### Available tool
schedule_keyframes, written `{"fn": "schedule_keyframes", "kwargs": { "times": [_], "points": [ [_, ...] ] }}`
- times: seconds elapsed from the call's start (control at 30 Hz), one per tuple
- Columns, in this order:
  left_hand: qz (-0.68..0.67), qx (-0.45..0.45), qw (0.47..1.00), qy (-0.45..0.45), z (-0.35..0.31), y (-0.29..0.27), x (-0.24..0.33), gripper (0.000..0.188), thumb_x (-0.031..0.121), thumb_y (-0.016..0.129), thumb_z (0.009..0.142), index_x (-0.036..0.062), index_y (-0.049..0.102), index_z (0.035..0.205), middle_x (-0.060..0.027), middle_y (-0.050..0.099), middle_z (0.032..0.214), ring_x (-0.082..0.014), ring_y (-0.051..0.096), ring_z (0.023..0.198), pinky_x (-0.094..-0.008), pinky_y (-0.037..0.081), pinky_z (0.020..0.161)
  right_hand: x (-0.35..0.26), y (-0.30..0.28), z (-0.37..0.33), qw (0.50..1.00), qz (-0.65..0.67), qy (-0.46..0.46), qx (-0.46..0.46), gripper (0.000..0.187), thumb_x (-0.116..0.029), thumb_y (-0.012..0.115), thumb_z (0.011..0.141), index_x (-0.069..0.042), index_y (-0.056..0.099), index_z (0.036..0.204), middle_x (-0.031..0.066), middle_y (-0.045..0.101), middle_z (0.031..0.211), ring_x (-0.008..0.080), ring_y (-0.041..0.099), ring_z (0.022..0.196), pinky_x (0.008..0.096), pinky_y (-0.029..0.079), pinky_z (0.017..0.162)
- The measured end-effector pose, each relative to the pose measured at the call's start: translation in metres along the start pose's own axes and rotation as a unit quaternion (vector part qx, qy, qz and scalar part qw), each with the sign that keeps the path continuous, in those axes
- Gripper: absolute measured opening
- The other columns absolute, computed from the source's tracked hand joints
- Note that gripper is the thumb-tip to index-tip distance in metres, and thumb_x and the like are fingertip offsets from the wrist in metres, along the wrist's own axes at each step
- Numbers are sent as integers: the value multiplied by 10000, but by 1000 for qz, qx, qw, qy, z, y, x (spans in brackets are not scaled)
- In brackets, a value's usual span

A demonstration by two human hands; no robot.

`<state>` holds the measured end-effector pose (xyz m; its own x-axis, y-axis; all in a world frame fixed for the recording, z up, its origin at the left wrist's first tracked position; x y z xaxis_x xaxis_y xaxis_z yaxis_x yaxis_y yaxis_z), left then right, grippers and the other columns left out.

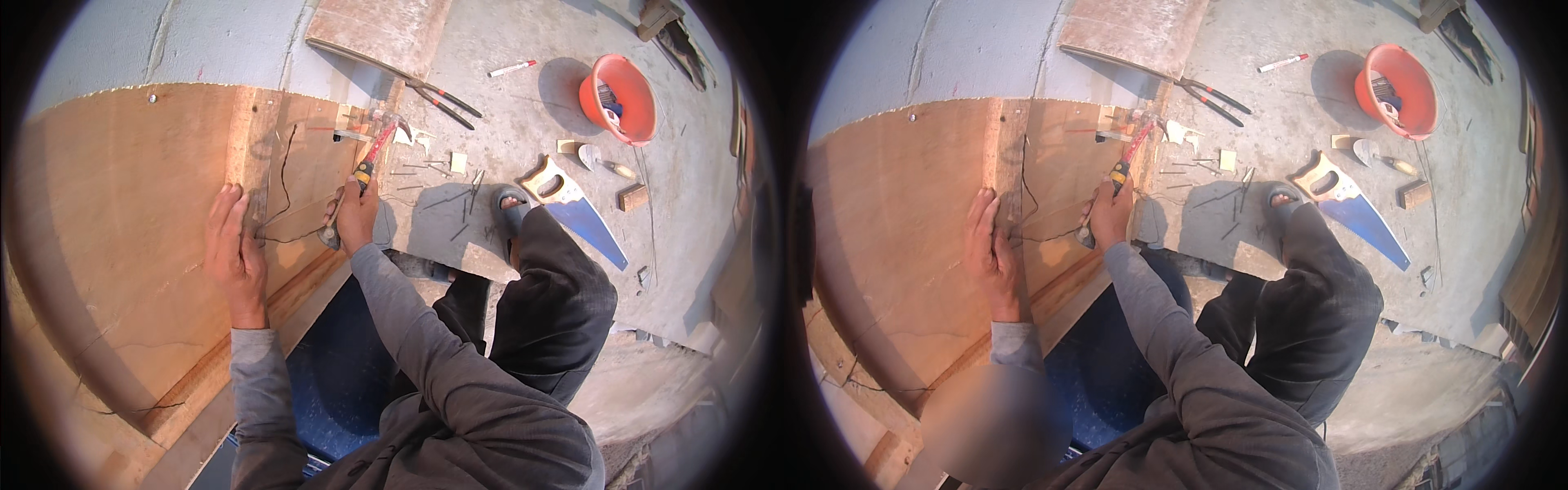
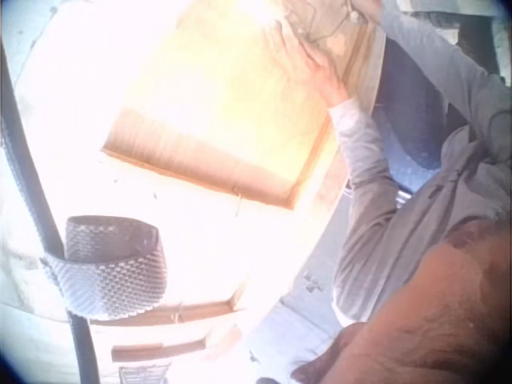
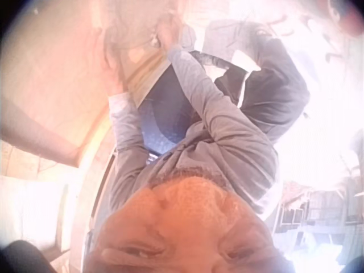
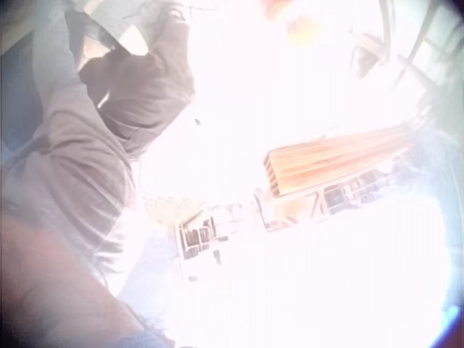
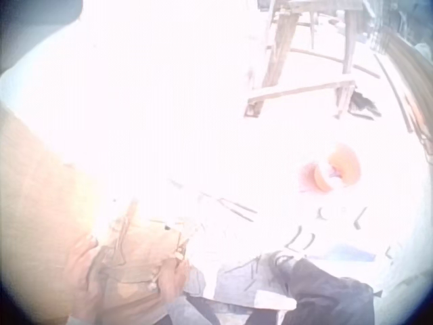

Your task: The person assembles a wooden structure by hammering nails into small wooden blocks and attaching them to a larger board. They use a hammer and pliers to secure the pieces and adjust the alignment. The person also moves a blue barrel and handles a small wooden block.

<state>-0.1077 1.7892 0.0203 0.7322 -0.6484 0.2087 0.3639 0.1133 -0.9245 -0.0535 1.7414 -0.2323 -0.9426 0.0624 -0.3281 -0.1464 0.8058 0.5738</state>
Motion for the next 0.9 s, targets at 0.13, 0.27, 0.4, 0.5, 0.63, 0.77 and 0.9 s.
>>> {"fn": "schedule_keyframes", "kwargs": {
  "times": [0.13,0.27,0.4,0.5,0.63,0.77,0.9],
  "points": [
    [-10,3,1000,3,2,0,-1,340,-80,485,837,-17,666,1118,-174,647,1206,-352,584,1201,-433,450,1036,9,11,-12,999,4,-24,25,142,-196,450,1015,-117,348,1071,52,477,746,145,511,488,323,452,379],
    [-15,2,1000,-5,0,-1,-2,322,-35,470,861,-34,662,1119,-187,648,1199,-360,583,1202,-441,441,1042,9,7,0,998,-37,24,-37,140,-206,455,1017,-121,351,1054,49,478,736,145,509,480,325,450,375],
    [-20,-2,1000,4,4,0,2,304,27,461,904,-38,660,1124,-196,644,1206,-366,580,1204,-447,435,1043,4,-2,-5,987,70,-111,96,141,-212,458,1015,-126,347,1006,49,482,722,150,506,462,324,446,367],
    [-40,6,999,-14,0,-1,-2,308,80,450,941,-38,656,1137,-199,640,1216,-366,578,1205,-447,432,1041,18,3,10,994,-79,51,-58,146,-209,450,1017,-124,333,993,50,481,723,154,509,465,324,450,370],
    [-31,4,999,-9,-2,0,-3,326,123,435,968,-38,651,1152,-198,640,1218,-369,575,1207,-447,433,1038,-1,-6,-1,992,28,-96,79,150,-198,464,1007,-107,348,1034,54,488,726,156,503,456,329,450,372],
    [-33,1,999,-5,-1,-1,-3,333,133,434,968,-35,651,1157,-197,639,1221,-370,571,1212,-445,434,1037,16,17,15,993,-84,66,-50,144,-193,460,1009,-102,347,1008,56,480,713,158,507,456,325,457,363],
    [-37,-4,999,-5,3,-1,2,334,137,435,966,-35,652,1153,-198,638,1222,-365,573,1212,-443,433,1038,-1,5,7,992,48,-90,75,144,-193,479,999,-100,374,1035,53,483,696,157,505,439,334,443,350]
  ]
}}
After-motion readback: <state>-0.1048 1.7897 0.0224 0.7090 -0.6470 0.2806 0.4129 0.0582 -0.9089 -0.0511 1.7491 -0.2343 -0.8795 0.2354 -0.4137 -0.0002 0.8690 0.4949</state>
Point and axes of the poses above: each hand's wrist, its own z-axis towards the middle knuckle, its own y-axis out of the palm, x = y × z, the point moved 7 cm from there along z, towards the middle knuckle
